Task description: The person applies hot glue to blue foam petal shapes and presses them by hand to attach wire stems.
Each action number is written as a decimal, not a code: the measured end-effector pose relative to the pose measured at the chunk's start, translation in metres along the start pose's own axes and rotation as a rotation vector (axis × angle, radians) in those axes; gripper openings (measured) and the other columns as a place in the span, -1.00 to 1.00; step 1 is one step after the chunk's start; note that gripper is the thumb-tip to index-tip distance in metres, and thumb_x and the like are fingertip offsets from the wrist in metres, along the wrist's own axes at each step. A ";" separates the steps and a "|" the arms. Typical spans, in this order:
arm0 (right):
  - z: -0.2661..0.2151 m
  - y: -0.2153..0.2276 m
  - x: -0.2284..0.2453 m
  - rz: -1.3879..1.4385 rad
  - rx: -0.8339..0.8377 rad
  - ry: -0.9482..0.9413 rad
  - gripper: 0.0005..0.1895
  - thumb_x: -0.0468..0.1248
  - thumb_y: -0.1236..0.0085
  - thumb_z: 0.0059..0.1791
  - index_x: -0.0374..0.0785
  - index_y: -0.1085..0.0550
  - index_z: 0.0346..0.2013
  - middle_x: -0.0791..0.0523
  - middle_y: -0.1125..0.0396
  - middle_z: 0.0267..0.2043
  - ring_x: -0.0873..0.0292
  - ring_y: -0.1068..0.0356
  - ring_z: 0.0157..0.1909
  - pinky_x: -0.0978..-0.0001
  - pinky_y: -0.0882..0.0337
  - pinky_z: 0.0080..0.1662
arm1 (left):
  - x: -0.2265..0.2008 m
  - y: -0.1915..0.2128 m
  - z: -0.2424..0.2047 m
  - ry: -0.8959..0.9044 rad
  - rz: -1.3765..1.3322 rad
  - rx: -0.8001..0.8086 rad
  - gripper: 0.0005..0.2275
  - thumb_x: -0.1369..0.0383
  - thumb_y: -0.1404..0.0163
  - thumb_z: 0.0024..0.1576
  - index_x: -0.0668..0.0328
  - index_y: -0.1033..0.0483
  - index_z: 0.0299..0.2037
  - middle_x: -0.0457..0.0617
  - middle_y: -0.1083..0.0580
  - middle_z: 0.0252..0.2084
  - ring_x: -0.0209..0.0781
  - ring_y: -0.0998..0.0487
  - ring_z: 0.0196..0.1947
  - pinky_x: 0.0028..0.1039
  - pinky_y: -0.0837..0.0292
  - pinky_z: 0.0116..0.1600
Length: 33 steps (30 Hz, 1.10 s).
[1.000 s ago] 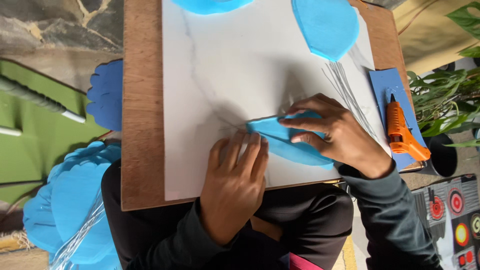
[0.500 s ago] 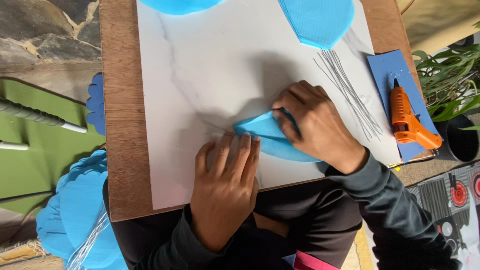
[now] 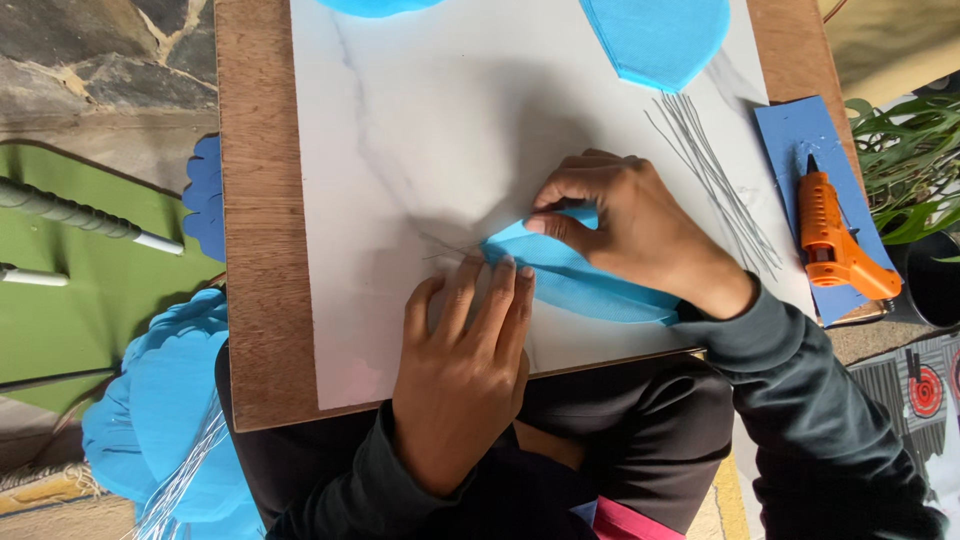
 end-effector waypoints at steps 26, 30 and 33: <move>-0.024 0.017 -0.051 -0.082 0.178 -0.183 -0.77 -0.17 -0.14 -0.18 -0.29 -0.47 -0.39 0.15 -0.40 -0.34 0.20 -0.36 -0.34 0.42 -0.27 -0.26 | -0.018 -0.018 0.016 -0.008 0.168 0.124 -0.70 0.17 0.14 -0.04 0.10 -0.33 -0.16 0.03 -0.33 -0.06 -0.05 -0.31 -0.04 -0.10 -0.13 0.02; -0.023 0.019 -0.056 -0.065 0.136 -0.192 -0.82 -0.19 -0.11 -0.11 -0.24 -0.43 -0.50 0.19 -0.31 -0.55 0.25 -0.21 -0.52 0.41 -0.14 -0.36 | -0.026 -0.029 0.017 0.002 0.334 0.162 -0.49 -0.12 0.21 0.01 0.06 -0.33 0.00 0.00 -0.28 -0.09 0.00 -0.22 -0.02 0.00 -0.17 0.01; -0.023 0.017 -0.059 -0.100 0.124 -0.174 -0.84 -0.19 -0.13 -0.14 -0.21 -0.42 -0.47 0.17 -0.31 -0.53 0.20 -0.21 -0.50 0.40 -0.17 -0.34 | -0.026 -0.032 0.016 0.010 0.297 0.197 -0.50 -0.06 0.19 0.02 0.12 -0.31 0.03 0.04 -0.26 -0.06 0.03 -0.21 0.01 0.09 -0.06 0.09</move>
Point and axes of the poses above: each hand's wrist, its own z-axis towards the middle knuckle, its own y-axis out of the back of the hand, x = y × z, the point moved 9 cm from there along z, towards the middle knuckle
